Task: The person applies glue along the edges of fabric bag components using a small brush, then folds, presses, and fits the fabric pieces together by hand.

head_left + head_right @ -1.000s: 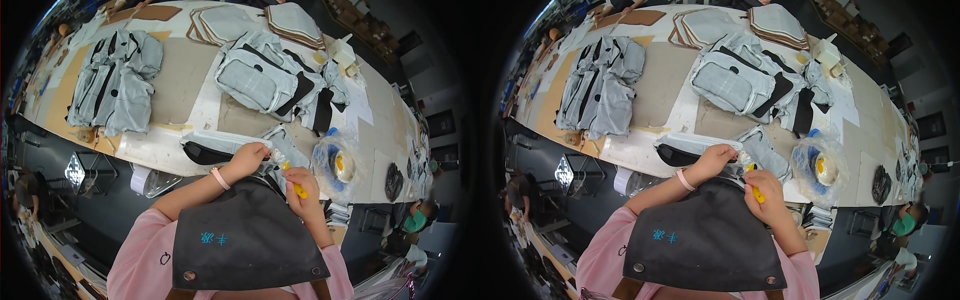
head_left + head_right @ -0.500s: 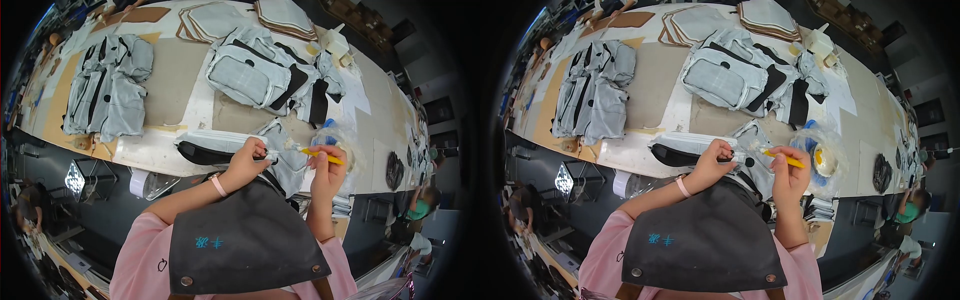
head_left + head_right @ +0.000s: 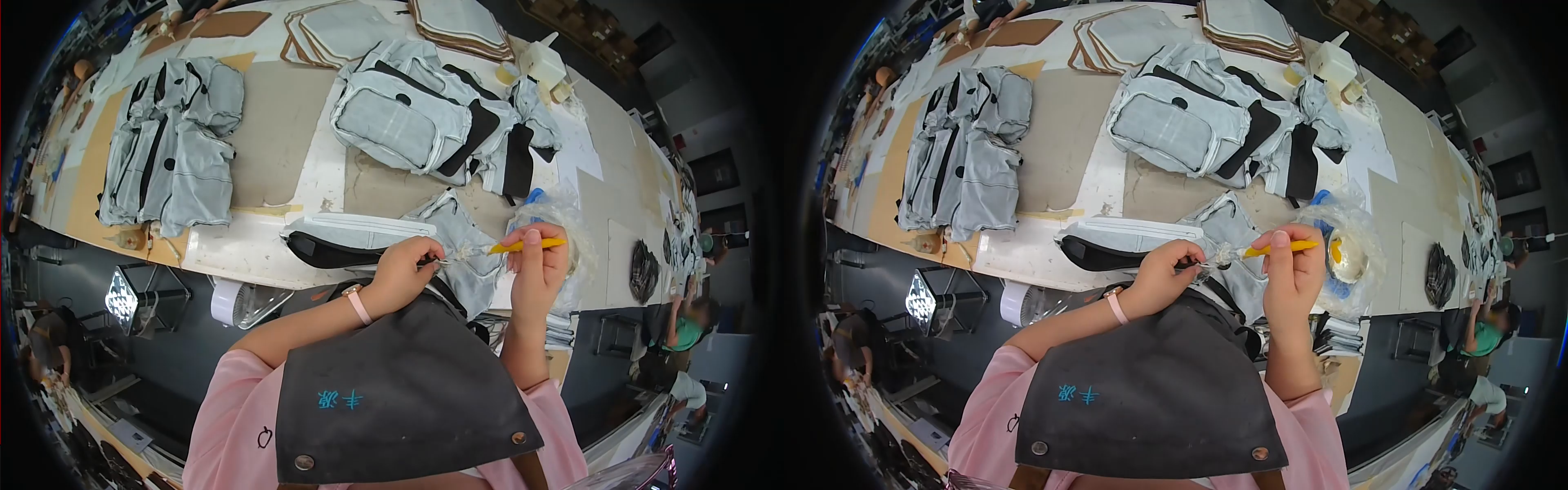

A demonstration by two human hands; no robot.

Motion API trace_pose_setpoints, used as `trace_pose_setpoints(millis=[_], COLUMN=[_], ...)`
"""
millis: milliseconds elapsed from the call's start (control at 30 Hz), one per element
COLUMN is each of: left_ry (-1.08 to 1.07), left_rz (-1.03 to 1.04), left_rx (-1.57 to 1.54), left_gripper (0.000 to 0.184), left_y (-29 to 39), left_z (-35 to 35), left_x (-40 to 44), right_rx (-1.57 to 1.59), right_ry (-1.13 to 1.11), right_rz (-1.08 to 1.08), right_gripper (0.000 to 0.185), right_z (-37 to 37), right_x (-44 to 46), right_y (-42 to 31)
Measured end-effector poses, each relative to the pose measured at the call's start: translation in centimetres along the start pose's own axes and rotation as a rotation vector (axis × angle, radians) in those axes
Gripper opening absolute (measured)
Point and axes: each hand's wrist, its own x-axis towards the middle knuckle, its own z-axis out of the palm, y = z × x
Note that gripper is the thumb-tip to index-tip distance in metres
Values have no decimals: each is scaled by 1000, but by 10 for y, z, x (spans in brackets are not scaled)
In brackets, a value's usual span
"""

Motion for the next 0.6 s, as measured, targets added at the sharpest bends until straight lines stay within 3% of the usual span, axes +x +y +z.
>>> trace_pose_setpoints(millis=[100,333,433,600], left_ry=[-16,-3,-61,-87], left_rz=[-2,-39,-66,31], left_rx=[8,-82,-134,-93], left_gripper=[15,32,39,43], left_y=[1,-3,-8,-9], left_z=[-1,-1,1,-1], left_x=[1,0,0,-1], right_rx=[-73,8,-190,-121], right_ry=[-198,-89,-351,-243], right_rz=[44,1,67,5], right_gripper=[12,14,15,19], right_z=[6,0,3,1], right_x=[-6,-3,5,20], right_y=[11,9,25,6])
